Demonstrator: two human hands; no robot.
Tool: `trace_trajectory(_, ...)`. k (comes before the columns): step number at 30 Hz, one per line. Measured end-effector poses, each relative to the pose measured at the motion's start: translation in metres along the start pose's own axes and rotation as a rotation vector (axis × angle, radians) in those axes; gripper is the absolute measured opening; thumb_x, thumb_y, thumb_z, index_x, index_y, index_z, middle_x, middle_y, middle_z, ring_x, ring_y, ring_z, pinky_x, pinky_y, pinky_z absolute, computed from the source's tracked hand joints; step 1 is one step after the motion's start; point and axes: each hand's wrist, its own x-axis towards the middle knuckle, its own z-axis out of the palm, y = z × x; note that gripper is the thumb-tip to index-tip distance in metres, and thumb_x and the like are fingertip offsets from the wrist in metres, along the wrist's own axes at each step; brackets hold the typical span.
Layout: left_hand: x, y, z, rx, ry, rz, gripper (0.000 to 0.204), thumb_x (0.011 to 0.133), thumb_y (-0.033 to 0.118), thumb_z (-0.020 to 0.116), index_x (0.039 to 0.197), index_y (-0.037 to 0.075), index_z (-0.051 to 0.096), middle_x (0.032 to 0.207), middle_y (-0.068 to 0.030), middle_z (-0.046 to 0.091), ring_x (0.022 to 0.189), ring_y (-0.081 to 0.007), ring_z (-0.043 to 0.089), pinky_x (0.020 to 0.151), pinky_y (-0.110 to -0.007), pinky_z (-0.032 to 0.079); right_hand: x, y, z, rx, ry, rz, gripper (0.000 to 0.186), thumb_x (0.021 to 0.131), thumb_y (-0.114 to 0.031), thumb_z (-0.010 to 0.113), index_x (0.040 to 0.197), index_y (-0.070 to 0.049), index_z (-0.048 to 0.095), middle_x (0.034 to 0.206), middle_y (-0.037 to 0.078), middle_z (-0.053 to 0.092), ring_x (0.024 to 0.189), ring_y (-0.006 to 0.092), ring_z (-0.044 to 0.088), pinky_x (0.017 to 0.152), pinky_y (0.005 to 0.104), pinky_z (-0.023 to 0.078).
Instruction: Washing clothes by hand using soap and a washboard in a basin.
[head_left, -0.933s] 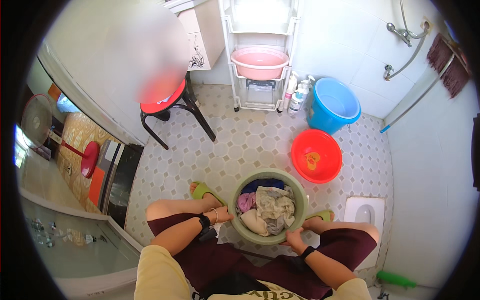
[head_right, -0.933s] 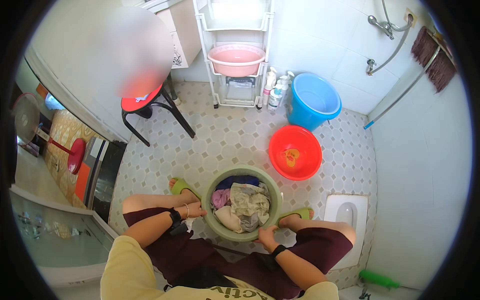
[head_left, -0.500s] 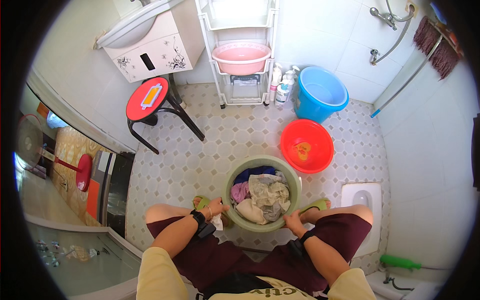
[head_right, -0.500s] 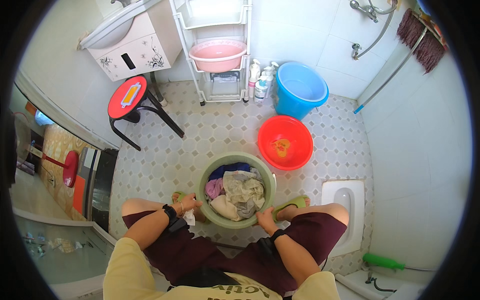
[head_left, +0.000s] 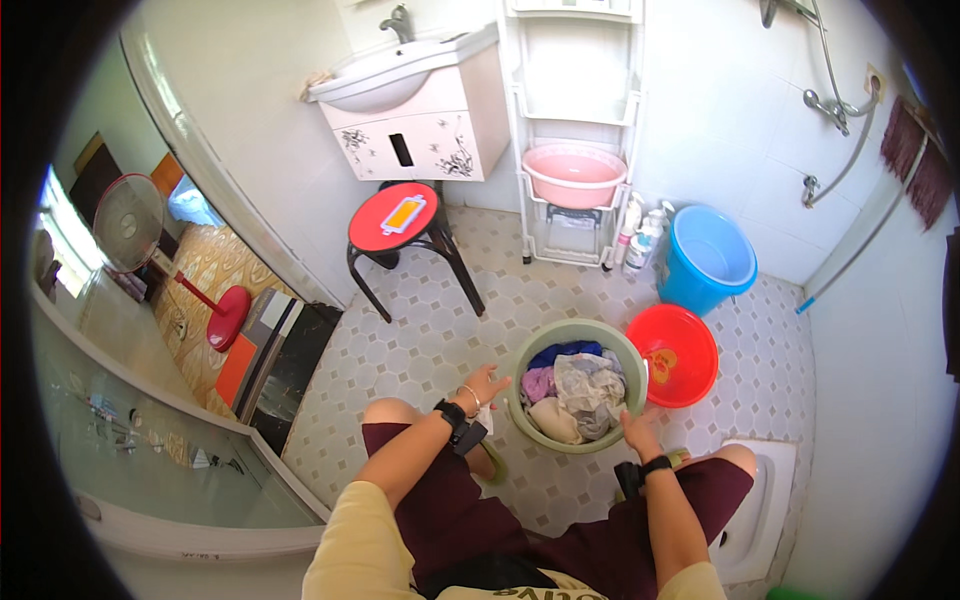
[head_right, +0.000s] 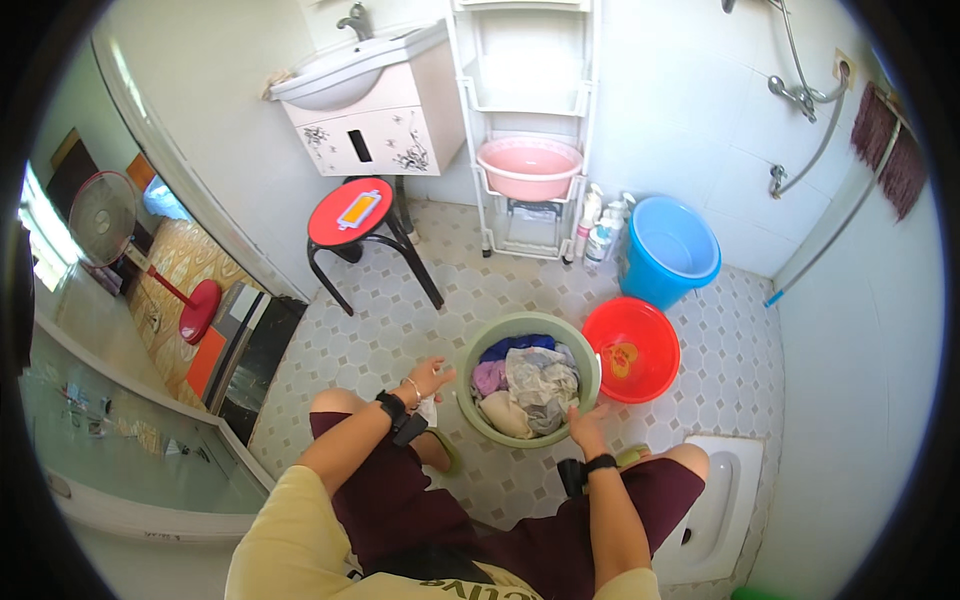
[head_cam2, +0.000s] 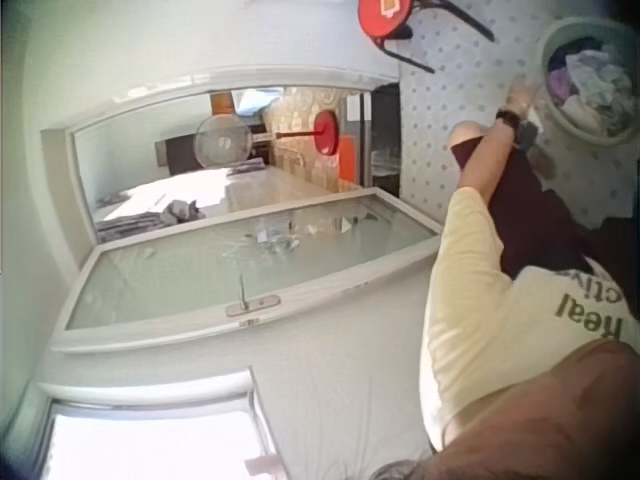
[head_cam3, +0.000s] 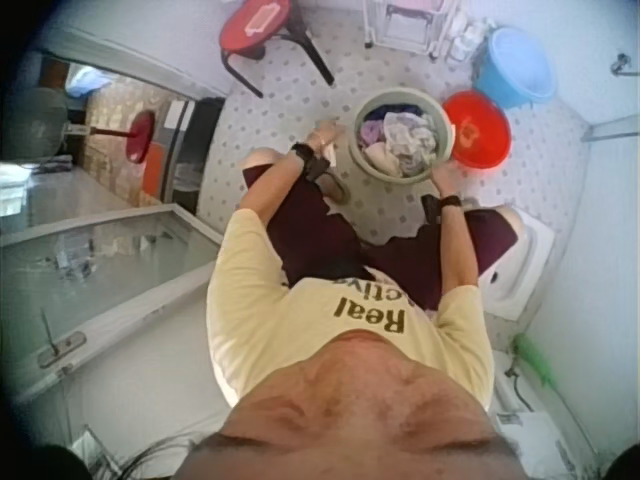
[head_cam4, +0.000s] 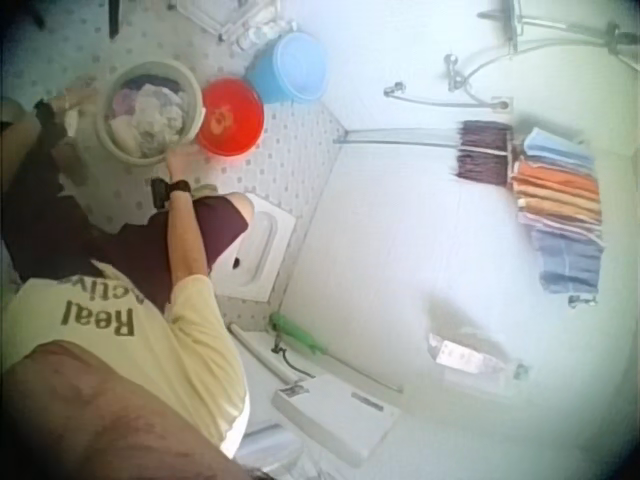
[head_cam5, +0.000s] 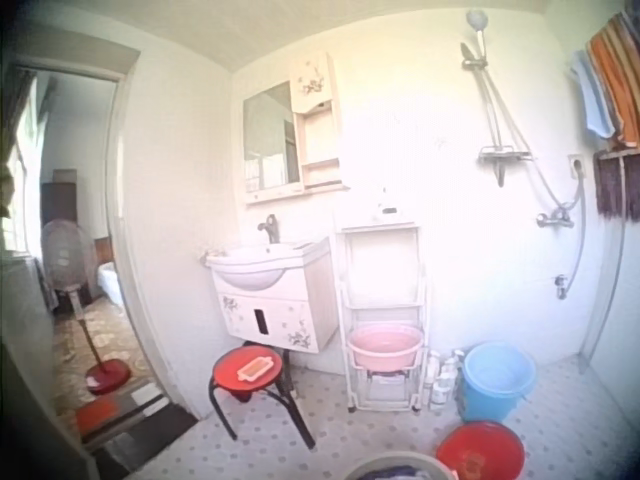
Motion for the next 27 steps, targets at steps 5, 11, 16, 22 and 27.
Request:
trace_trajectory(5, -0.050, 0.056, -0.089, -0.309, -0.092, 0.156, 0.050, 0.080, 0.034, 0.061, 0.117, 0.003, 0.048, 0.114, -0.0099, 0.051, 0.073, -0.0132, 0.058, 0.047, -0.025, 0.050, -0.032, -0.101, -0.068, 0.309, -0.351, -0.268, 0.052, 0.078, -0.029, 0.062, 0.115, 0.003, 0.047, 0.104, 0.020, 0.053, 0.098, 0.0285, 0.052, 0.086, 0.0357, 0.040)
trace_trajectory(11, -0.023, 0.074, -0.058, -0.312, -0.155, 0.180, 0.022, 0.083, 0.026, 0.059, 0.095, 0.007, 0.058, 0.105, -0.0034, 0.055, 0.075, -0.0101, 0.056, 0.048, -0.023, 0.050, -0.042, -0.091, -0.068, 0.778, -0.785, 0.124, 0.033, 0.082, -0.014, 0.059, 0.111, 0.000, 0.051, 0.091, 0.006, 0.057, 0.084, 0.0140, 0.055, 0.074, 0.0247, 0.044)
trace_trajectory(16, -0.023, 0.101, -0.057, -0.262, -0.264, 0.277, 0.018, 0.085, 0.024, 0.056, 0.086, 0.007, 0.057, 0.107, -0.0032, 0.052, 0.077, -0.0085, 0.055, 0.051, -0.022, 0.049, -0.016, -0.122, -0.071, 0.669, -0.968, 0.161, 0.025, 0.086, -0.016, 0.054, 0.104, 0.001, 0.058, 0.098, 0.012, 0.061, 0.090, 0.0169, 0.059, 0.074, 0.0315, 0.048)
trace_trajectory(22, -0.038, 0.120, -0.082, -0.117, -0.298, 0.280, 0.021, 0.085, 0.026, 0.054, 0.085, 0.005, 0.056, 0.102, -0.0051, 0.053, 0.071, -0.0097, 0.055, 0.052, -0.021, 0.047, 0.020, -0.081, -0.040, 0.796, -1.068, 0.372, 0.037, 0.086, -0.011, 0.052, 0.122, -0.008, 0.045, 0.110, 0.006, 0.054, 0.081, 0.0154, 0.055, 0.068, 0.0265, 0.044)
trace_trajectory(27, -0.082, 0.172, -0.141, -0.195, -0.191, 0.322, 0.017, 0.084, 0.025, 0.055, 0.087, 0.008, 0.057, 0.092, -0.0029, 0.052, 0.058, -0.0116, 0.054, 0.047, -0.024, 0.045, 0.007, -0.145, -0.119, 0.713, -1.156, 0.408, 0.042, 0.083, -0.006, 0.054, 0.124, -0.005, 0.042, 0.113, 0.011, 0.051, 0.082, 0.0196, 0.056, 0.071, 0.0300, 0.047)
